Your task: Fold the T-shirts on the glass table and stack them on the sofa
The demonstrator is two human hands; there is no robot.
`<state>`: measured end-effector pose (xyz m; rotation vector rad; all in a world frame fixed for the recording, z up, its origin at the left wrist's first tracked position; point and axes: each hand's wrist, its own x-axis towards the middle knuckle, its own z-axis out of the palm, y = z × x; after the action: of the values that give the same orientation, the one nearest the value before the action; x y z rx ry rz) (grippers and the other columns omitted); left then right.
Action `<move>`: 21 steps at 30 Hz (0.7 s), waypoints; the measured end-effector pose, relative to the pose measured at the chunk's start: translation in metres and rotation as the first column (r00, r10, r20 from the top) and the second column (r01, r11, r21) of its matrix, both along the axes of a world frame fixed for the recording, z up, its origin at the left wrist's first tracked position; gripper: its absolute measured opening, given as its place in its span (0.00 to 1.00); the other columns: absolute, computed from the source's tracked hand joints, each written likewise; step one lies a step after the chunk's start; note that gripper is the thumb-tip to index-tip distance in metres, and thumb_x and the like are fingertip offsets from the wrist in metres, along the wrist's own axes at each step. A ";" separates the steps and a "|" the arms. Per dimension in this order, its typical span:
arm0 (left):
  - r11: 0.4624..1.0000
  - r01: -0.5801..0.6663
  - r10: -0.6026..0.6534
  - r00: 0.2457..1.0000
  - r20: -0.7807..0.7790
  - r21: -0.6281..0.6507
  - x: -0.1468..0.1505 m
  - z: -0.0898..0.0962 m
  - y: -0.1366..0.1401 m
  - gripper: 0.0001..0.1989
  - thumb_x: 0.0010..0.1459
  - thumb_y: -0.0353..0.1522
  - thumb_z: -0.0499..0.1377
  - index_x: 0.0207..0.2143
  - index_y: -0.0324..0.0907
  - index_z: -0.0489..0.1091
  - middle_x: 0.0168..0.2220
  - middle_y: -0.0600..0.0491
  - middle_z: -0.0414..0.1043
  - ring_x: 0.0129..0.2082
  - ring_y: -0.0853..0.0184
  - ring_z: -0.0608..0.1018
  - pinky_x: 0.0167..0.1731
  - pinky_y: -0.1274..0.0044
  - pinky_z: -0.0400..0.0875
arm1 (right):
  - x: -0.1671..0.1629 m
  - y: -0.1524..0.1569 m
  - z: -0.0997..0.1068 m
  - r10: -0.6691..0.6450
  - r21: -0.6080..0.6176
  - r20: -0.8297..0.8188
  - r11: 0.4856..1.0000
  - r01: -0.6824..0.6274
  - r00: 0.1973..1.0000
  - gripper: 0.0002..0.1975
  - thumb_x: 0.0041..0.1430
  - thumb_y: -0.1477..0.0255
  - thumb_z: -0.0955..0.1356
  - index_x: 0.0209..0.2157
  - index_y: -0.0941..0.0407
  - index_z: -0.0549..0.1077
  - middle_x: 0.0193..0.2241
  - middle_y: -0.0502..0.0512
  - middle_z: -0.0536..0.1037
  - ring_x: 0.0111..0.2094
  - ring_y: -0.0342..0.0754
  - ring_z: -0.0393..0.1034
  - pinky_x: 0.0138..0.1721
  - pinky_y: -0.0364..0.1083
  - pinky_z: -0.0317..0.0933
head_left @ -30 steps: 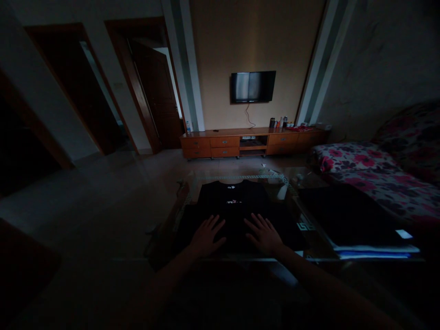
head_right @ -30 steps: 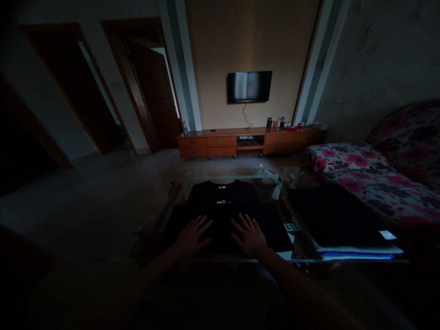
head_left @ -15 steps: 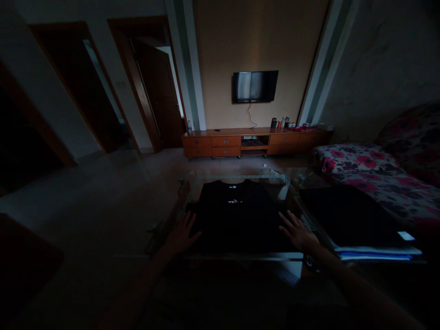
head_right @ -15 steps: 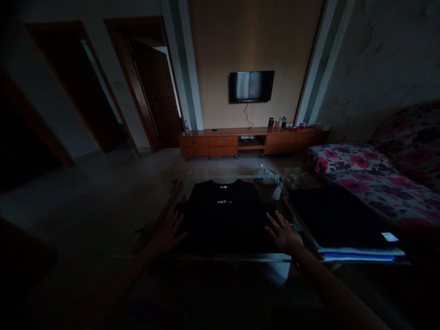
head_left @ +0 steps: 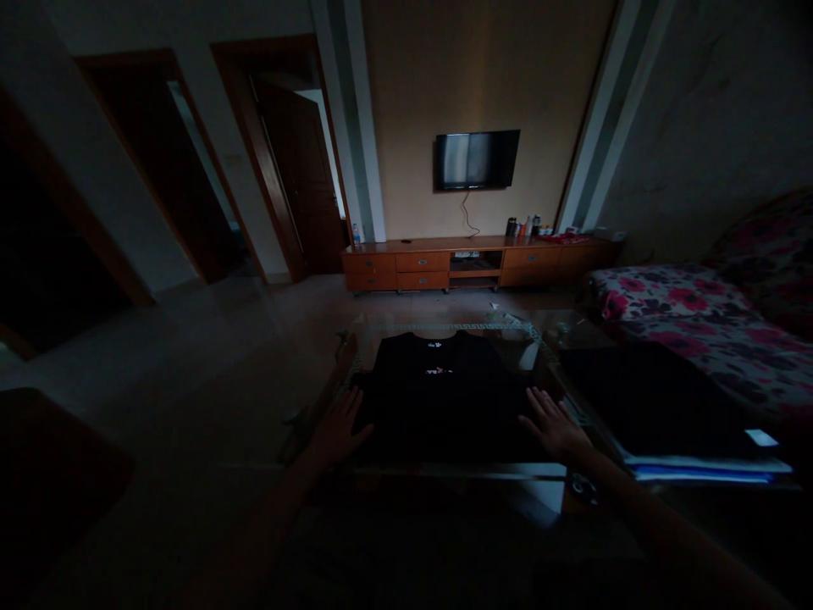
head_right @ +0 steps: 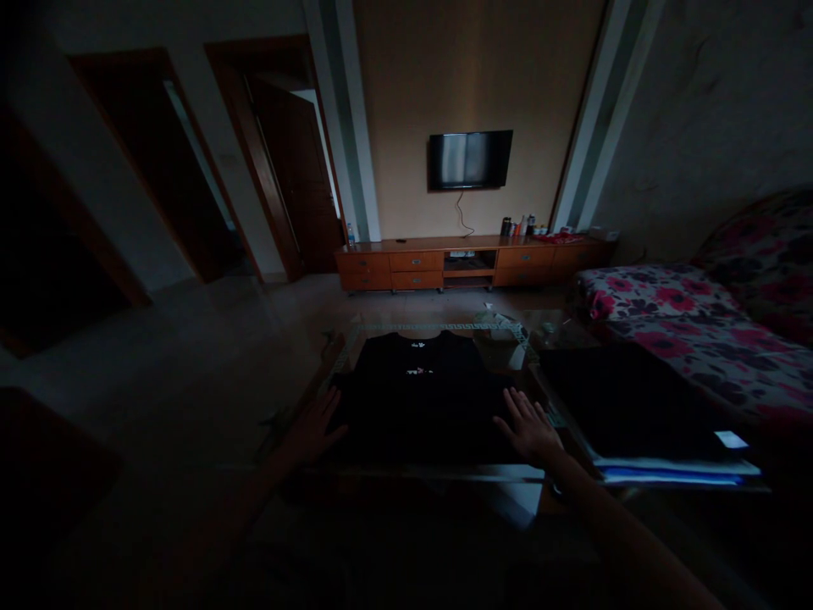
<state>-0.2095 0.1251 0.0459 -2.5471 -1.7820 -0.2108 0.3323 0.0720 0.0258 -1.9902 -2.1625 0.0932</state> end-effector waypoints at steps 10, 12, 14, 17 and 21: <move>0.999 -0.026 0.026 1.000 -0.015 -0.031 -0.007 0.004 -0.022 0.43 0.62 0.58 0.49 0.72 0.45 0.52 0.73 0.44 0.50 0.71 0.52 0.56 0.68 0.59 0.49 | 0.002 -0.013 -0.015 -0.019 0.026 0.035 0.999 0.018 0.999 0.40 0.66 0.48 0.53 0.73 0.52 0.50 0.72 0.60 0.52 0.73 0.59 0.43 0.69 0.63 0.42; 0.998 -0.067 0.066 0.997 -0.033 -0.021 -0.003 0.008 -0.025 0.41 0.62 0.57 0.49 0.70 0.45 0.56 0.71 0.43 0.55 0.70 0.50 0.59 0.67 0.57 0.49 | 0.003 -0.014 -0.017 -0.069 -0.010 0.050 0.998 0.070 0.996 0.41 0.65 0.47 0.52 0.73 0.55 0.50 0.72 0.60 0.52 0.73 0.58 0.41 0.70 0.63 0.41; 0.995 -0.098 0.098 0.994 -0.046 0.004 0.004 0.012 -0.024 0.37 0.65 0.56 0.46 0.66 0.43 0.62 0.67 0.40 0.62 0.67 0.47 0.64 0.65 0.55 0.52 | 0.002 -0.011 -0.018 -0.104 -0.019 0.067 0.994 0.106 0.992 0.42 0.65 0.46 0.52 0.71 0.57 0.54 0.71 0.61 0.54 0.73 0.58 0.40 0.71 0.63 0.37; 0.991 -0.116 0.118 0.993 -0.023 0.061 0.018 0.015 -0.012 0.34 0.68 0.53 0.41 0.60 0.39 0.68 0.61 0.38 0.68 0.62 0.47 0.69 0.63 0.57 0.57 | -0.006 0.000 -0.016 -0.153 0.054 0.073 0.987 0.149 0.986 0.42 0.65 0.45 0.52 0.67 0.62 0.61 0.69 0.67 0.59 0.73 0.61 0.42 0.71 0.63 0.34; 0.988 -0.085 0.084 0.996 0.013 0.131 0.030 0.008 0.009 0.34 0.68 0.51 0.43 0.64 0.39 0.64 0.68 0.40 0.59 0.67 0.51 0.63 0.67 0.62 0.54 | -0.022 0.021 -0.013 -0.170 0.114 0.079 0.980 0.161 0.982 0.42 0.67 0.47 0.52 0.69 0.63 0.57 0.72 0.66 0.50 0.73 0.60 0.42 0.71 0.59 0.38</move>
<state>-0.1799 0.1344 0.0535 -2.3797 -1.8086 -0.3245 0.3101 0.0930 0.0125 -2.1398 -1.9961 -0.1355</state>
